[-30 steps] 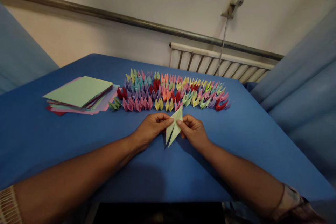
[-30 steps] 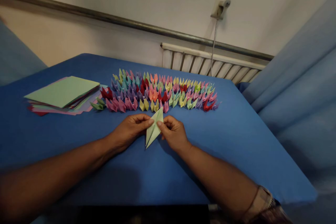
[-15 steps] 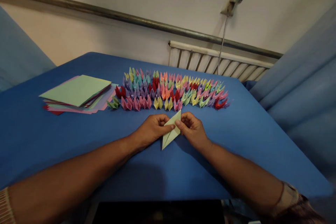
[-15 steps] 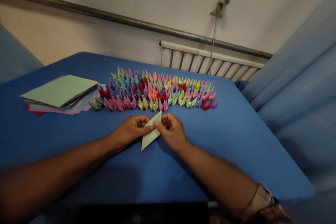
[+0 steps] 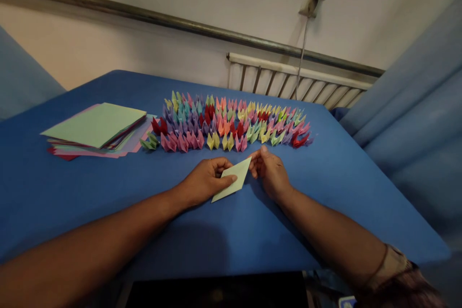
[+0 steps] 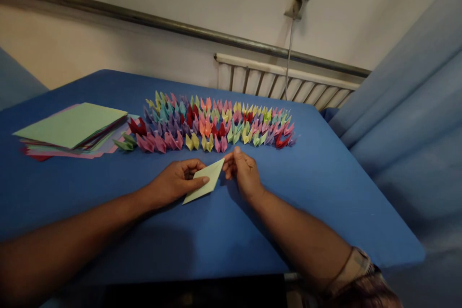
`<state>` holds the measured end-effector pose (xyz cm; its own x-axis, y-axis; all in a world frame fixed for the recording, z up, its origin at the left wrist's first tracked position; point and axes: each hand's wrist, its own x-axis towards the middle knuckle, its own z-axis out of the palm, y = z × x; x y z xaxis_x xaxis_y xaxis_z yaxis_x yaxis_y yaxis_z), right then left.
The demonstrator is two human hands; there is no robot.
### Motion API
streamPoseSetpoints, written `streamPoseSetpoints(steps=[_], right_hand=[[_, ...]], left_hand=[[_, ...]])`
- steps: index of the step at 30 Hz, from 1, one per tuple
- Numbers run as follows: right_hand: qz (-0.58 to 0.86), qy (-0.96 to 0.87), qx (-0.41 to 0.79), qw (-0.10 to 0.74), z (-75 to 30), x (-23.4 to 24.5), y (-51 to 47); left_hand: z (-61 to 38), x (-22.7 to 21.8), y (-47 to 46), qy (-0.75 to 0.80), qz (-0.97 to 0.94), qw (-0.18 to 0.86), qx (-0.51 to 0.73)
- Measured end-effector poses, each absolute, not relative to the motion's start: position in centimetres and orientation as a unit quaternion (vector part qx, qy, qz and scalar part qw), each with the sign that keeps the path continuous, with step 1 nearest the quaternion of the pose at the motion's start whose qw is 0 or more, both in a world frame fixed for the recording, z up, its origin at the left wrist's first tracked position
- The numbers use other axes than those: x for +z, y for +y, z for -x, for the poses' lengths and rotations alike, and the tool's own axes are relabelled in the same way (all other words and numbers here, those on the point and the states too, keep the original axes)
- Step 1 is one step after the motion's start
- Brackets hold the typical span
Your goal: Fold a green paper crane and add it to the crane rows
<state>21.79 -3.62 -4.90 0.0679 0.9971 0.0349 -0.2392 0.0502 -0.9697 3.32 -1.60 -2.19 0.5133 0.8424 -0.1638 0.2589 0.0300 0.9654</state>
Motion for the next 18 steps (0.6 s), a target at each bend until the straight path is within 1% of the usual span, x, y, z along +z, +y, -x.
streamPoseSetpoints(steps=[4,8,11,15,18], right_hand=[[0.443,-0.465,0.525,0.559,-22.0,-4.7,-3.8],[0.482,-0.518,0.477,0.522,-21.6,-4.3,-4.1],[0.502,-0.522,0.459,0.514,-21.5,-4.2,-4.0],[0.515,-0.501,0.466,0.515,-22.0,-4.5,-3.4],[0.521,-0.5,0.492,0.486,-22.3,-4.7,-3.1]], left_hand=[[-3.2,-2.0,-1.6,0.427,-0.666,0.562,0.243],[-3.1,-2.2,-1.5,0.413,-0.682,0.556,0.235],[-2.9,-2.5,-1.2,0.402,-0.677,0.565,0.246],[-2.5,-2.8,-0.3,0.414,-0.659,0.564,0.276],[-2.4,-2.6,0.1,0.426,-0.665,0.543,0.285]])
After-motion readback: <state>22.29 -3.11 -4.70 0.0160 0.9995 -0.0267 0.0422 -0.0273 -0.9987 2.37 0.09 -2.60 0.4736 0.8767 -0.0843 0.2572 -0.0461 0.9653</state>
